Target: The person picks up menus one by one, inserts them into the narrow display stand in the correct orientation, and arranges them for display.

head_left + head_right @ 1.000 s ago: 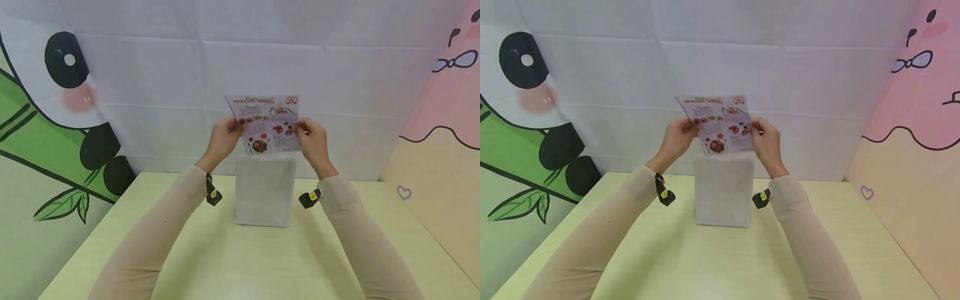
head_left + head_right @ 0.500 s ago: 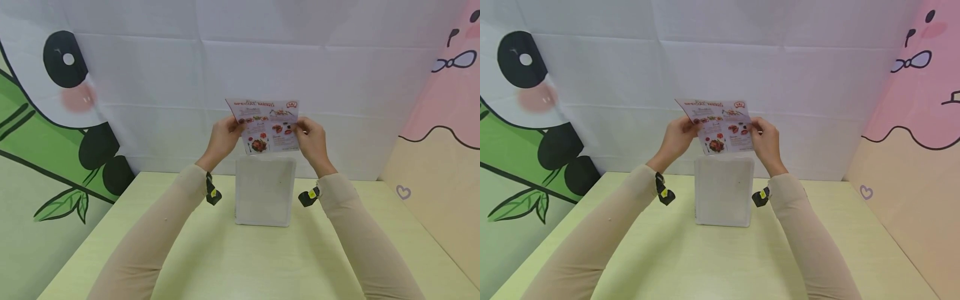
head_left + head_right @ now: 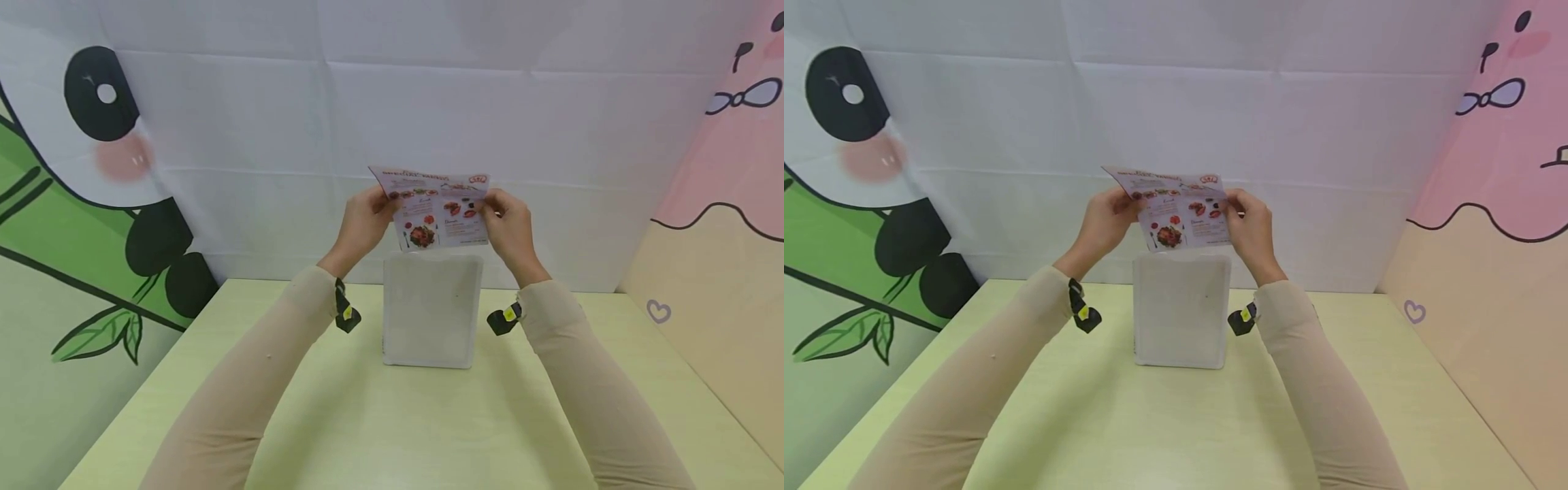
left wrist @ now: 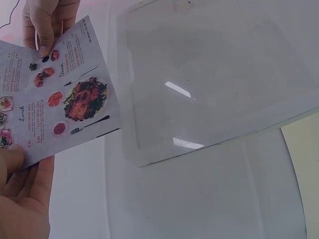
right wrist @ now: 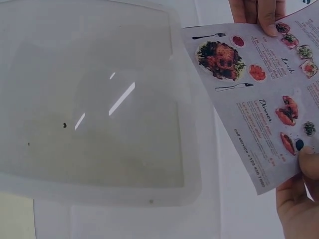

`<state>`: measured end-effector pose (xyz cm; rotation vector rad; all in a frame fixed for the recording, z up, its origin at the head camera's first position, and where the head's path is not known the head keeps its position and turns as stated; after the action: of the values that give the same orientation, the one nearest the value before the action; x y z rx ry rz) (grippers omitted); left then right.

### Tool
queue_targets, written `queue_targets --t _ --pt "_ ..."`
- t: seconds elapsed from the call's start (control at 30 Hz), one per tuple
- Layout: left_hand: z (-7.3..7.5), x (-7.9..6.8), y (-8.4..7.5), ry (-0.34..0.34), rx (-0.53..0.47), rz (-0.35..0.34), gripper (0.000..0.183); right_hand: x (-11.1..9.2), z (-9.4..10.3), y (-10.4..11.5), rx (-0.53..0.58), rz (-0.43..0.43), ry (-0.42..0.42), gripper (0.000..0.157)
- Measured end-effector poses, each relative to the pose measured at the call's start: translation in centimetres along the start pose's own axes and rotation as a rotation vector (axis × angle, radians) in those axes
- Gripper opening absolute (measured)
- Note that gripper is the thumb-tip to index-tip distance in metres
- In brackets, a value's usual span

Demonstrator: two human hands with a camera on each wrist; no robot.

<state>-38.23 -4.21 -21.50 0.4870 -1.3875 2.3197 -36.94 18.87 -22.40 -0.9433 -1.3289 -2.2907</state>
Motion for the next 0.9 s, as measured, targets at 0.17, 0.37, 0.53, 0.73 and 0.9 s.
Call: queue_targets --t 0.17,0.37,0.53,0.73,0.9 --pt "-0.1 0.0 0.3 0.011 -0.013 0.029 0.025 -0.1 -0.2 -0.3 -0.019 -0.022 0.025 0.016" --pt "-0.3 0.0 0.7 0.02 -0.018 0.054 0.025 -0.2 -0.3 -0.6 -0.028 -0.046 0.046 0.016" --pt "-0.4 -0.1 1.0 0.04 -0.032 0.057 0.026 -0.5 -0.4 -0.9 -0.039 -0.069 0.064 0.017" --pt "-0.6 -0.3 1.3 0.051 -0.027 0.073 0.027 -0.8 -0.5 -1.3 -0.037 -0.081 0.078 0.017" --pt "-0.7 -0.5 1.3 0.063 -0.025 0.084 0.027 -1.0 -0.6 -1.5 -0.024 -0.084 0.083 0.017"
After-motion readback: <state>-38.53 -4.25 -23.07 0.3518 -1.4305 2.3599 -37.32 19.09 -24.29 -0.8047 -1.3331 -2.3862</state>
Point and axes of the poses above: each hand's wrist, its own x-axis towards the middle knuckle, its own z-axis out of the back of the hand, y = z × x, the point moved 4 cm from there along x, towards the middle knuckle, and after that the axes turned 8 degrees about z, right-handed, at the moved point
